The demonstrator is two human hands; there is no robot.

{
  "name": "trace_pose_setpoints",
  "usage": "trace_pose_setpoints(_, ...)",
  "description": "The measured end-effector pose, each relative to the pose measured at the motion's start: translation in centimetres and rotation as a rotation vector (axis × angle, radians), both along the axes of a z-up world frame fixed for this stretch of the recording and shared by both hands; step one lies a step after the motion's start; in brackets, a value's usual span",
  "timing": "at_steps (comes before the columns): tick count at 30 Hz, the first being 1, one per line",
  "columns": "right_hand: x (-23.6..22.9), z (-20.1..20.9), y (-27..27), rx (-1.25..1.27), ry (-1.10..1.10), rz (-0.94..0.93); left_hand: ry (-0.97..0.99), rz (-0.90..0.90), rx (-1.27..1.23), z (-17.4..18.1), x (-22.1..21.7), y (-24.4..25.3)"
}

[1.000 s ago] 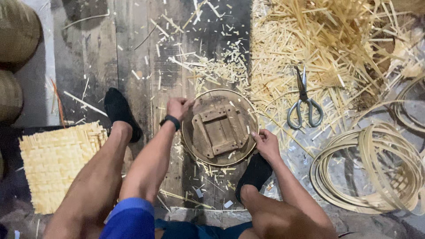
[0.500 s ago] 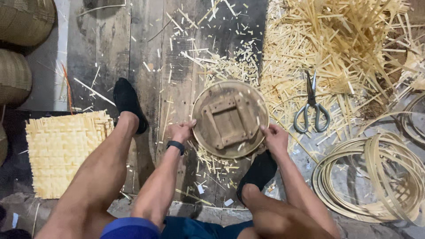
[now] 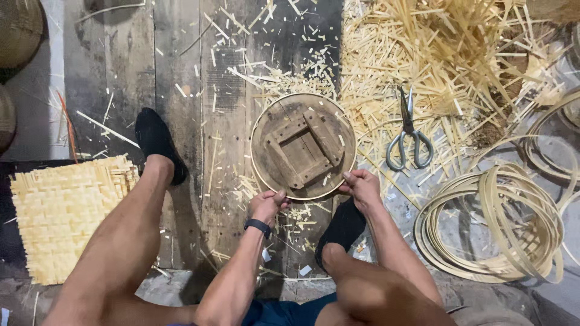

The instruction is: The person sits on the floor and repeatedly trims the edges of woven bamboo mats using a wooden mold and shears. They place a mat on the mold, press it down, and cut the excess material around the circular perimeter.

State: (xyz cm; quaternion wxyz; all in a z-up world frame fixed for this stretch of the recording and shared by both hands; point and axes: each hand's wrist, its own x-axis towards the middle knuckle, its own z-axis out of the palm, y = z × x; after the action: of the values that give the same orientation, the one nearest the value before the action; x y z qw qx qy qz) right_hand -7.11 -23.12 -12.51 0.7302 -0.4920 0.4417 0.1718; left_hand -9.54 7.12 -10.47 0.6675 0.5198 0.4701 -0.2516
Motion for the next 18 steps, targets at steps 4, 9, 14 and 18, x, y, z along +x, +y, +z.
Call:
trace_pose_setpoints(4,0.0,-0.6,0.2,-0.076,-0.019,0.001,-0.021,-0.018,0.078,-1.2,-0.8,-0.1)
trace_pose_setpoints(9,1.0,3.6,0.8,-0.113,-0.064,0.069,-0.072,-0.05,0.261,-1.5,0.9,0.3)
trace_pose_setpoints(14,5.1,12.4,4.4,-0.802,-0.411,0.519,-0.032,0.014,0.143,2.1,4.6,1.5)
trace_pose_setpoints(18,9.3,17.9,8.9,-0.596,-0.583,0.703,-0.267,-0.267,0.513,12.4,8.1,0.5)
